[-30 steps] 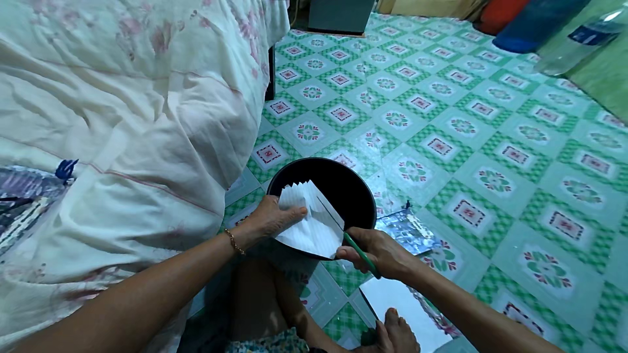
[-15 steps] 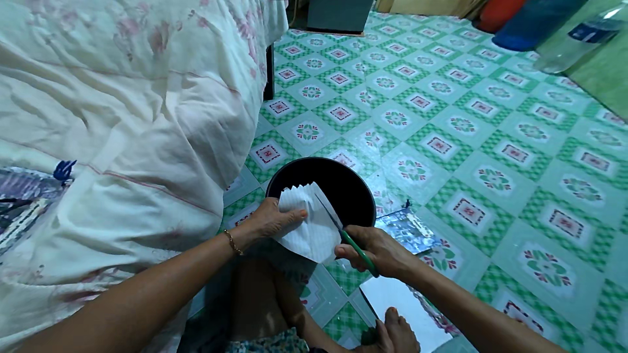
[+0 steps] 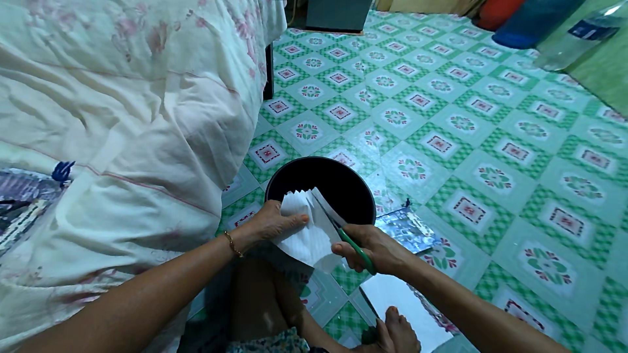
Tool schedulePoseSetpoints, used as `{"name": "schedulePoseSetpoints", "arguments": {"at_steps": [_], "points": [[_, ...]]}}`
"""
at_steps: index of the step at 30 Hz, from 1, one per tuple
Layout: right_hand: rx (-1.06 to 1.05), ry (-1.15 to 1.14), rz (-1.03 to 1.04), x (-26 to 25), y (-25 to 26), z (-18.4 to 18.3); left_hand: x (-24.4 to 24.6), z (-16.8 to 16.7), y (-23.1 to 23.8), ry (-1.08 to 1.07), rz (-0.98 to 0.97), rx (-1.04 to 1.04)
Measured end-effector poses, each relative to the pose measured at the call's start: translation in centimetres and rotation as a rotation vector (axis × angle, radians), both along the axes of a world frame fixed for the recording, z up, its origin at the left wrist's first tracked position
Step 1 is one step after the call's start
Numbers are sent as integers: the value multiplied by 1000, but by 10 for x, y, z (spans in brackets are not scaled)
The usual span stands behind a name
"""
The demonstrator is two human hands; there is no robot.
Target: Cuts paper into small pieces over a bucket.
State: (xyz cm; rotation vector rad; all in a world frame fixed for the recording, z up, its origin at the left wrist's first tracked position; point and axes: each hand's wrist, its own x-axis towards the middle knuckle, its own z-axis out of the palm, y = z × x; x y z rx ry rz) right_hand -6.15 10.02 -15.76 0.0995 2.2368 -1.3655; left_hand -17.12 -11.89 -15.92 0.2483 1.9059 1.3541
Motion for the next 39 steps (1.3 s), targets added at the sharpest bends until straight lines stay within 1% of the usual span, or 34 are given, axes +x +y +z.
{"name": "schedulePoseSetpoints", "arguments": {"at_steps": [3, 8, 13, 18, 22, 28, 30, 31, 33, 34, 35, 36, 39], "points": [[-14, 14, -13, -2, -1, 0, 0, 0, 0, -15, -4, 2], [-115, 33, -62, -4, 3, -2, -1, -1, 1, -28, 7, -7], [-156, -88, -83, -8, 4, -7, -6, -2, -1, -63, -5, -34], [-152, -191, -8, -2, 7, -3, -10, 6, 2, -63, 14, -103], [-234, -160, 107, 6, 19, 4, -12, 6, 0, -44, 23, -120], [-195, -76, 155, 16, 38, 3, -17, 3, -1, -34, 88, -137], [-228, -67, 114, 20, 47, 3, -20, 2, -2, -1, 158, -131], [-249, -72, 39, 22, 49, 3, -21, 1, -2, 16, 200, -125], [-254, -80, -191, 23, 46, 8, -22, 2, -2, 37, 252, -115], [-240, -75, -275, 21, 43, 10, -21, 4, -1, 49, 269, -103], [-231, -63, -312, 20, 41, 11, -21, 5, -1, 57, 276, -92], [-227, -45, -311, 20, 39, 11, -22, 5, -1, 62, 272, -83], [-166, -20, -176, 22, 34, 12, -28, 5, -4, 73, 235, -44]]}}
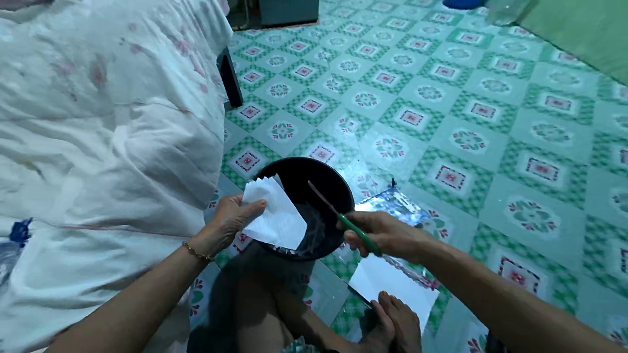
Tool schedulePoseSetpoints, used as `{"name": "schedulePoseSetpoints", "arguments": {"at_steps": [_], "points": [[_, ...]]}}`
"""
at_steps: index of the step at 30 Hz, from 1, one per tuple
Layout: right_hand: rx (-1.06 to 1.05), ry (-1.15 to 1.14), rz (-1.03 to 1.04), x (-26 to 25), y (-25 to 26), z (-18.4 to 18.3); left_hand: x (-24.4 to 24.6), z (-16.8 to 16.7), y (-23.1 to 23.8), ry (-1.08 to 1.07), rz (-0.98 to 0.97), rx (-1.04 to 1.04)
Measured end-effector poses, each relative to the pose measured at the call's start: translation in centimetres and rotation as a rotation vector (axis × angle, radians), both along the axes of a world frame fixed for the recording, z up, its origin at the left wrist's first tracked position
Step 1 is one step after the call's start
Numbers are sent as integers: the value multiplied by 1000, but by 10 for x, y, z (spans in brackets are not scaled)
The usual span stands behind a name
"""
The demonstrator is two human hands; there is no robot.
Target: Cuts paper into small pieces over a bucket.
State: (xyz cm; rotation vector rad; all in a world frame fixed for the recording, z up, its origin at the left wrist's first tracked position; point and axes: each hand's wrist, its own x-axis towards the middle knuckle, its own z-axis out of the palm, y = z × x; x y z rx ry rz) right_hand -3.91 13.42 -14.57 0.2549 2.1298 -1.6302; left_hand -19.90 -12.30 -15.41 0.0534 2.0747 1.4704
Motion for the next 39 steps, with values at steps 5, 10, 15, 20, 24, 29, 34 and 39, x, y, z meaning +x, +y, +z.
{"name": "schedulePoseSetpoints", "arguments": {"at_steps": [5, 10, 15, 20, 24, 29, 34, 39], "points": [[58, 47, 168, -3, -7, -4, -5, 6, -3, 12, -72, 86], [88, 70, 226, -9, -10, -11, -3, 11, -2, -37, -129, 127], [72, 102, 238, -13, -13, -13, 2, 17, -2, -103, -233, 138], [57, 152, 218, -12, -16, -15, 0, 15, -5, -153, -352, 112], [9, 169, 201, -10, -20, -19, -1, 15, -6, -148, -403, 83], [-35, 208, 99, -10, -26, -19, 0, 13, -3, -170, -292, 108], [-133, 202, -4, -10, -29, -13, 3, 12, -2, -256, -232, -42], [-191, 202, -101, -5, -29, -12, 13, 14, 4, -302, -46, 43]]}}
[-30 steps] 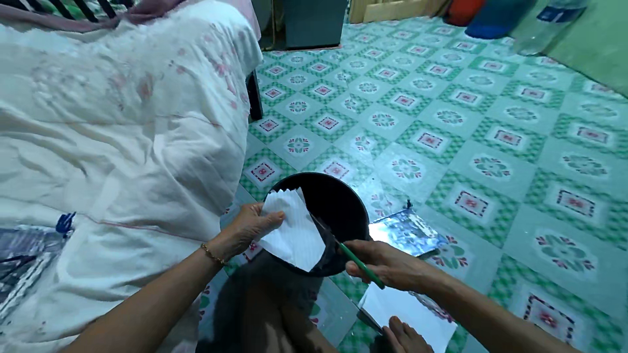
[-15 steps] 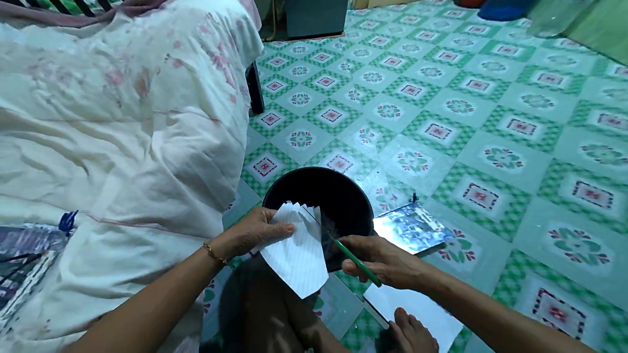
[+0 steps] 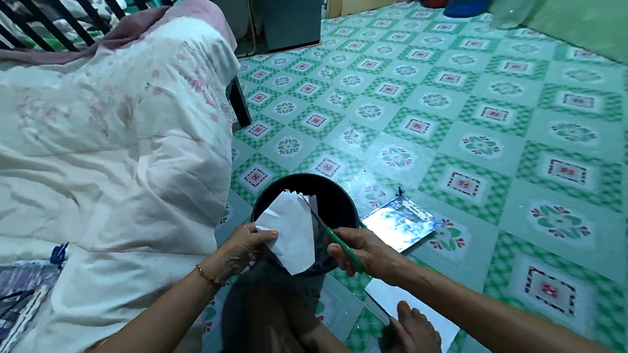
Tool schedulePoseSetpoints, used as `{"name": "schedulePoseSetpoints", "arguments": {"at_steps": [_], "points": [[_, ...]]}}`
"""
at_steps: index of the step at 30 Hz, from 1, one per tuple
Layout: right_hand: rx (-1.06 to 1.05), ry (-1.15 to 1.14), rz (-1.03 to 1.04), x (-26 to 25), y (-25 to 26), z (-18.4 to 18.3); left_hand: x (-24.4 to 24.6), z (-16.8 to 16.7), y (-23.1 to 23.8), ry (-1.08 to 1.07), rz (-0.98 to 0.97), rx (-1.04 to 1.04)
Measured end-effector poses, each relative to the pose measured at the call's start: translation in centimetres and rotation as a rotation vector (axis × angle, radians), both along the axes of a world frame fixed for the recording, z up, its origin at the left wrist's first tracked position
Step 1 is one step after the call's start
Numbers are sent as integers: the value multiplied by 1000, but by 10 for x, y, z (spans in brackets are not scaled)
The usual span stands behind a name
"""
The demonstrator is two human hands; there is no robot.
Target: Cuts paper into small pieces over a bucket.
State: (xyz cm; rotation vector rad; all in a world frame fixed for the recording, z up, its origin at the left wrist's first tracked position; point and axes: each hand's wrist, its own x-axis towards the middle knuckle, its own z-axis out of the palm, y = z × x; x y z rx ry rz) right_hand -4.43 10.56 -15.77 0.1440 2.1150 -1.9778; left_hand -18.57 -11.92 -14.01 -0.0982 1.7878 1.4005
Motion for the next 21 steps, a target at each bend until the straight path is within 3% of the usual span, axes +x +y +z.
{"name": "schedulePoseSetpoints", "arguments": {"at_steps": [5, 9, 16, 21], "points": [[-4, -16, -10, 2, -2, -1, 7, -6, 3, 1, 155, 137], [-17, -3, 0, 1, -3, -2, 13, -6, 6, 65, 213, 77], [-87, -116, 23, -1, -3, -6, 8, -11, 5, 341, 141, 32], [-65, -173, 140, -4, -3, -7, 2, -12, 2, 370, 114, 49]]}}
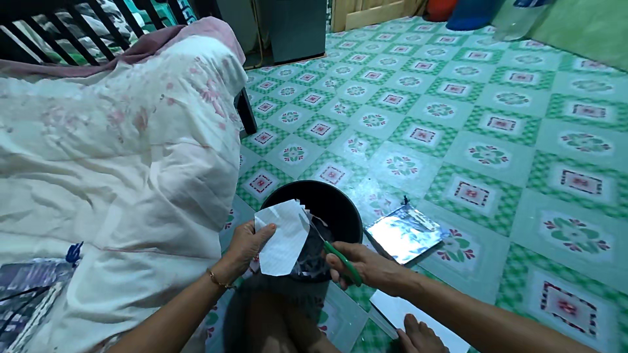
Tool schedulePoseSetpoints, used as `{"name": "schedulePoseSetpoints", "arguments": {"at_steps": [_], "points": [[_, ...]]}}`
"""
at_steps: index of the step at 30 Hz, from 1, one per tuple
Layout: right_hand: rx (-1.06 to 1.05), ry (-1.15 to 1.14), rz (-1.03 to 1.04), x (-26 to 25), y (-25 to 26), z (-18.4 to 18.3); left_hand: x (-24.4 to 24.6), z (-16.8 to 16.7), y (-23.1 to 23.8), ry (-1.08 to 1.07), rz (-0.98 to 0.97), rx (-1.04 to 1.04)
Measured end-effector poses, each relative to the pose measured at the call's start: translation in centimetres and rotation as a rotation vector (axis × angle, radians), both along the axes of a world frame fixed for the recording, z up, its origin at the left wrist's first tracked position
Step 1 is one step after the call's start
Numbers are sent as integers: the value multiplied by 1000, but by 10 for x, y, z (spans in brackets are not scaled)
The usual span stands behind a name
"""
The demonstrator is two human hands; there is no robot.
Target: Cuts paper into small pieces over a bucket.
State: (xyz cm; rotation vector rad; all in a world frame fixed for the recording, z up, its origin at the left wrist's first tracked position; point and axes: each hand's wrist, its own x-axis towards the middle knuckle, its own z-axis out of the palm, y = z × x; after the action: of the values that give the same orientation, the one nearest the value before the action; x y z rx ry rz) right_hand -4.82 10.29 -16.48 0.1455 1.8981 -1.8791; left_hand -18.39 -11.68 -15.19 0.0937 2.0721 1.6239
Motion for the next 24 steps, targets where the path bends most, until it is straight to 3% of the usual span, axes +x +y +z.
{"name": "schedulePoseSetpoints", "arguments": {"at_steps": [13, 24], "points": [[128, 163, -75, -6, -1, -9, -10, 9, -3, -40, -77, -32], [130, 138, -18, -10, -7, -6, -9, 8, -4, -47, -161, -46]]}}
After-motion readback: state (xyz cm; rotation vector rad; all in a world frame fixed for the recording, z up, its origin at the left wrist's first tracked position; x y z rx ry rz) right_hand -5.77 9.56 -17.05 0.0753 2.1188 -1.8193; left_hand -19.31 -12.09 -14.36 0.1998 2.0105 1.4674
